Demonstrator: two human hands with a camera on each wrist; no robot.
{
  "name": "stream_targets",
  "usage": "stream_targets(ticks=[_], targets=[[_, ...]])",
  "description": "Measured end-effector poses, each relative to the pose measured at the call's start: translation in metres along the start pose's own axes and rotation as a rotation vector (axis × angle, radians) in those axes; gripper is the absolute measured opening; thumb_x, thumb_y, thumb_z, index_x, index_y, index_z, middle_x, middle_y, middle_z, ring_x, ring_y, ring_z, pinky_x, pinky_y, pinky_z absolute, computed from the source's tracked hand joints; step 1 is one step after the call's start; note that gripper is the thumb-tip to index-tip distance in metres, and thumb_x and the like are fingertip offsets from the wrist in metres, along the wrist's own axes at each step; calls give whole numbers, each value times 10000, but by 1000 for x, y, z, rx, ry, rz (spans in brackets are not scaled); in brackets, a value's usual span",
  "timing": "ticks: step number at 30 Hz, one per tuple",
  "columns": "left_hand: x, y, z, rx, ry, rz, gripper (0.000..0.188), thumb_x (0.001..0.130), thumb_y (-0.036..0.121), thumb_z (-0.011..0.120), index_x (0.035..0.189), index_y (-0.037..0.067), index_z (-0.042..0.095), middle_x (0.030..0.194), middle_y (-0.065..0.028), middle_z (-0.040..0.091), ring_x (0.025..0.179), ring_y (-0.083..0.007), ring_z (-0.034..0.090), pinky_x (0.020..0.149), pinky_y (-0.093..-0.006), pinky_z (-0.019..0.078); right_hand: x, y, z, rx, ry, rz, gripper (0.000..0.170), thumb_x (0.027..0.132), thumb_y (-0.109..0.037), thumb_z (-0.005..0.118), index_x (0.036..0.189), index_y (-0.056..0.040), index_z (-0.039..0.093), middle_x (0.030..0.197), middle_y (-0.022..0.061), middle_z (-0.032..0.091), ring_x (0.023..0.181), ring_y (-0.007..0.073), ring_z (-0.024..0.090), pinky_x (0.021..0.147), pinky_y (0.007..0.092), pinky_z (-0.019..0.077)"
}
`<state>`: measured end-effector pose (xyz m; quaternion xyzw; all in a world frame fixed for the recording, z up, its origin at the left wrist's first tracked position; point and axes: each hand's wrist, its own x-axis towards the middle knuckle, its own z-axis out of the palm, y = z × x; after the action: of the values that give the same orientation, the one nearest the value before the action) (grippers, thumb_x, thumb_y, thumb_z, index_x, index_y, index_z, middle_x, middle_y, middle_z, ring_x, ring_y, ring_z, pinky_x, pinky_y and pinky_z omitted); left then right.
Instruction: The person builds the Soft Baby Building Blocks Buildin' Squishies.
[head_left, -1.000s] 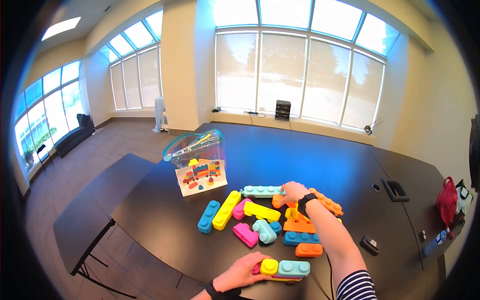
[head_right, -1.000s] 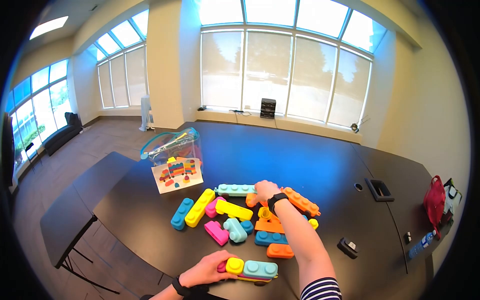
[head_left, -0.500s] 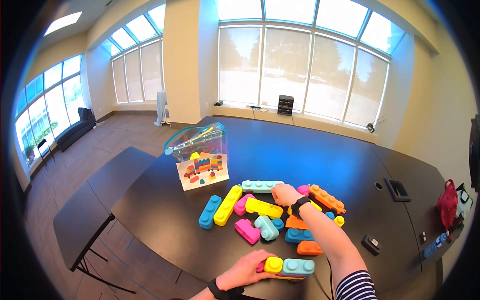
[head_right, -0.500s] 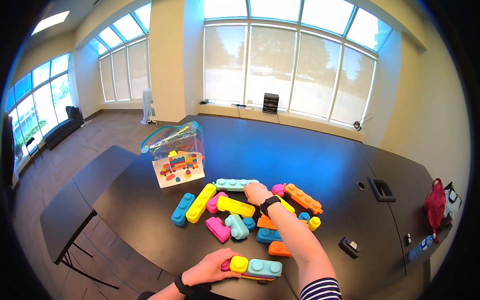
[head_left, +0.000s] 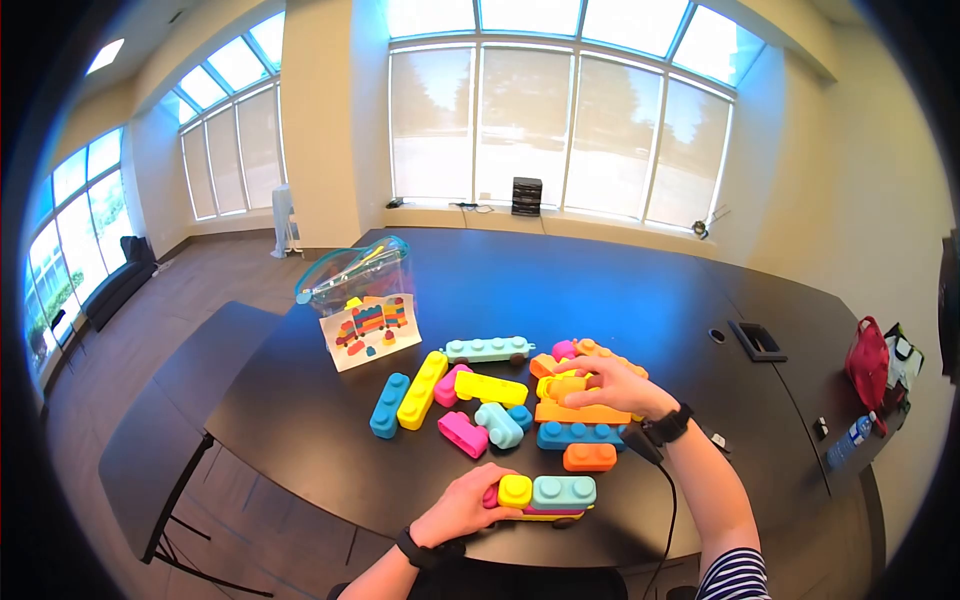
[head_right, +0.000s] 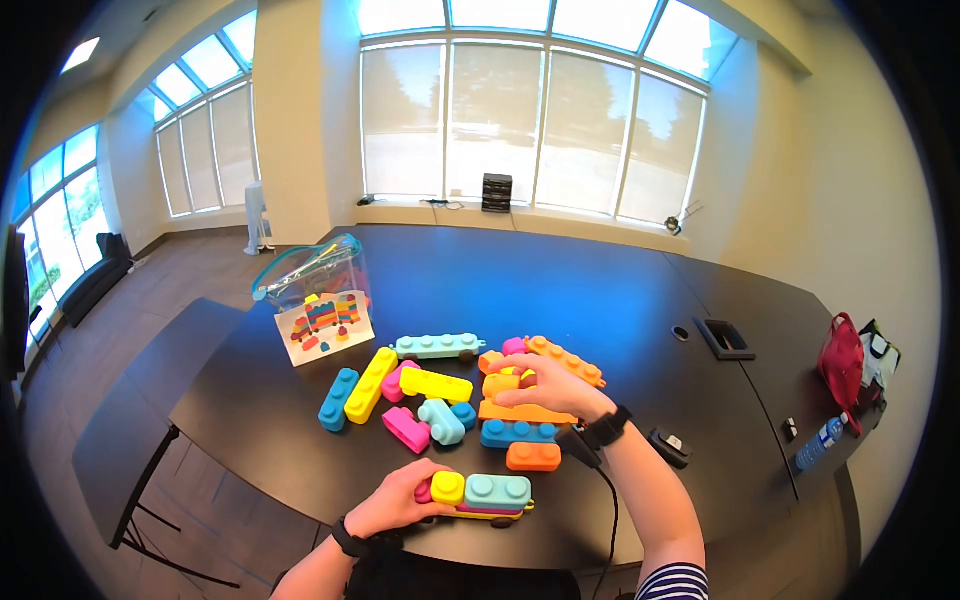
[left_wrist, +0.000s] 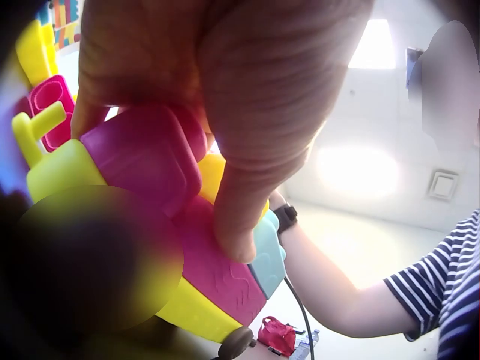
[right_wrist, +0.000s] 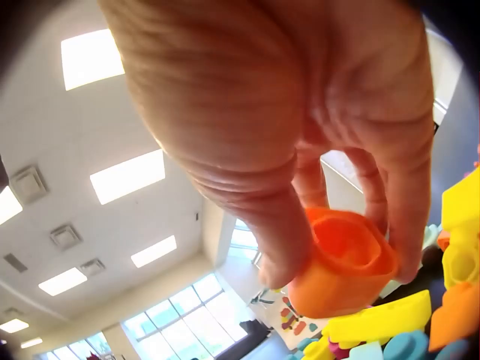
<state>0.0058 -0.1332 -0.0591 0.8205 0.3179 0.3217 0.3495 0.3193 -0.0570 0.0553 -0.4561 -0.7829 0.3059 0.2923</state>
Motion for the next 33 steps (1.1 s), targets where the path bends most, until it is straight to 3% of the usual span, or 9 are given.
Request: stream_targets(ticks=[1,4,8,10,13,16,23,26,33], targets=[[0,-1,0,-1,1,-2,540,826,236,920,1266,59,662,1149,-118,711,1077,-303,709,935,-382,561,-12,-3,-3,192,-42,166,490,903,-155,852,1348,-85,659,1130,55,620,974,146,658,846,296,554],[0,-2,1,-2,14,13,541,815,221,922,1260,55,662,1145,-120,714,1084,-298,712,943,-379,561,-49,-7,3,469,36,239,471,875,-117,871,1273,-37,632,1152,54,603,991,138,670,856,277,563],[1,0,0,3,17,39,548,794,219,937,1234,41,664,1104,-117,711,1034,-291,715,917,-378,559,-77,2,29,499,88,118,506,847,-107,894,1237,-83,573,1194,31,640,1182,160,647,1026,340,531],[1,2,0,2,-2,9,562,787,217,943,1238,35,660,1101,-114,709,1022,-284,711,916,-371,558,-86,-16,47,309,194,-7,567,841,-153,892,1324,-69,607,1174,39,659,1152,191,669,1002,363,545],[1,0,3,-10,13,18,571,783,223,942,1252,54,663,1086,-119,698,997,-303,696,891,-383,555,-92,-33,64,-9,218,-195,514,826,-141,886,1294,-59,689,1159,96,696,1090,237,688,1002,366,552],[1,1,2,-21,10,14,572,782,225,939,1258,66,665,1078,-121,692,983,-319,690,877,-389,554,-99,-36,76,-65,189,-188,478,831,-159,900,1261,-44,724,1203,94,724,1119,232,700,1019,347,554],[0,2,1,-19,17,21,563,782,218,936,1251,66,664,1080,-123,689,990,-324,687,881,-391,551,-99,-38,88,-22,153,-199,427,827,-167,903,1196,-32,738,1090,99,753,984,263,738,944,364,581],[0,4,1,-8,21,20,560,781,215,935,1246,66,661,1082,-125,687,1002,-334,683,887,-399,548,-96,-37,87,-96,118,-282,452,833,-153,889,1236,-51,711,1100,109,724,1017,298,707,910,386,560],[0,2,0,-10,16,24,560,779,214,935,1243,67,658,1080,-129,682,1012,-346,676,888,-409,545,-94,-44,86,-128,54,-217,444,839,-167,885,1233,-57,711,1059,121,707,996,319,695,887,390,555]])
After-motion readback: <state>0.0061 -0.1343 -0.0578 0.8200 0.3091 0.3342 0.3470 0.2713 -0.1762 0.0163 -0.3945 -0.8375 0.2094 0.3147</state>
